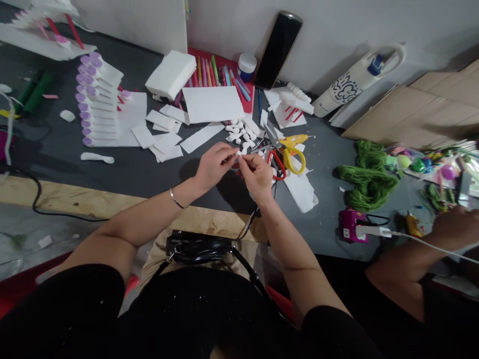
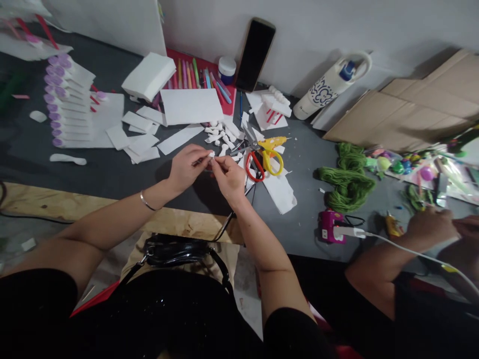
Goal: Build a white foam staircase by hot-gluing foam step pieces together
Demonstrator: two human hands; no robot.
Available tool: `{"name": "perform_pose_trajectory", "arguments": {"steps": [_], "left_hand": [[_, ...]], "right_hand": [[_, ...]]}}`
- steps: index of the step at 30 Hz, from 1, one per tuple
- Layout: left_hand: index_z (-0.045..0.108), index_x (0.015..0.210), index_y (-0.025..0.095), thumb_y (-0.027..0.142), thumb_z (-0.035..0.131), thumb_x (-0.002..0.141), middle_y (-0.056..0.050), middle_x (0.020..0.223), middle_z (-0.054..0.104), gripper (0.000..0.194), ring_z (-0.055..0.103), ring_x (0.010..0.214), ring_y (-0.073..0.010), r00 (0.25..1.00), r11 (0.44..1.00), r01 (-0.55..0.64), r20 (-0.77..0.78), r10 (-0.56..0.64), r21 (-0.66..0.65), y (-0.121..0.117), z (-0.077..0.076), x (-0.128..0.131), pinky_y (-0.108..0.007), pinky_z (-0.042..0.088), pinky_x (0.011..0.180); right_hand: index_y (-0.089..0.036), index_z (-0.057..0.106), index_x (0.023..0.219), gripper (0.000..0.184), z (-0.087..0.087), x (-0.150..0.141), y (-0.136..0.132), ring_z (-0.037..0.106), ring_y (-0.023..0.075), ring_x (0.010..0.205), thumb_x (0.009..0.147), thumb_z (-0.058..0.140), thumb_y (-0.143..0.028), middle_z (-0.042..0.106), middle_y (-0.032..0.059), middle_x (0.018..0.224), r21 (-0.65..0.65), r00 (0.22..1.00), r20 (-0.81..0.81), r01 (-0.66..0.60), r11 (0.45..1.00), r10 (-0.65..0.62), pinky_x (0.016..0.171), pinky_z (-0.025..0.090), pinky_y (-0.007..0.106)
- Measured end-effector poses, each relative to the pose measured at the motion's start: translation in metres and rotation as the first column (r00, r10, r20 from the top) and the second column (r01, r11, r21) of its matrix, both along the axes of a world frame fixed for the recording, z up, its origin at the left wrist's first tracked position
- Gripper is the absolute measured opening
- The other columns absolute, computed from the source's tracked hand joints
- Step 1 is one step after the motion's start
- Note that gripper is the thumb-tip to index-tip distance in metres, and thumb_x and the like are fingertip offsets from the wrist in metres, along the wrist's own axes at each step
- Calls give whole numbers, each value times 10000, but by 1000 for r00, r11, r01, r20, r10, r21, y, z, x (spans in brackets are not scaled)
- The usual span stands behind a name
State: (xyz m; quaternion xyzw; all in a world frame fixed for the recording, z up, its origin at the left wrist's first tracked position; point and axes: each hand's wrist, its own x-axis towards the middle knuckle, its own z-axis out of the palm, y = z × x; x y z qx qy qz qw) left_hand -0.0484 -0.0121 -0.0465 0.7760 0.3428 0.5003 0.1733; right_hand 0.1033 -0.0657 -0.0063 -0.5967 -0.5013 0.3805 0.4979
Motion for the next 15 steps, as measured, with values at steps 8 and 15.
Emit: {"name": "perform_pose_trajectory", "arguments": {"steps": [8, 15], "left_hand": [[720, 1305, 181, 336, 419, 1121, -125, 1146, 784, 386, 765, 1044, -189, 971, 993, -27, -234, 54, 117, -3, -2, 0, -260, 604, 766], [776, 1145, 212, 360, 557, 1082, -89, 1063, 791, 272, 759, 1010, -167, 999, 999, 34, -17, -34, -23, 1, 0, -1, -286, 614, 882]], "right_hand": [[-220, 691, 895, 390, -2, 1, 1, 699, 128, 589, 852, 723, -606, 776, 7, 752, 0, 998, -13, 56, 998, -56, 560, 557, 257], [-222, 699, 910, 438, -4, 2, 2, 690, 124, 601, 827, 717, -652, 766, 7, 762, 28, 999, -5, 38, 999, -37, 560, 557, 255]]}}
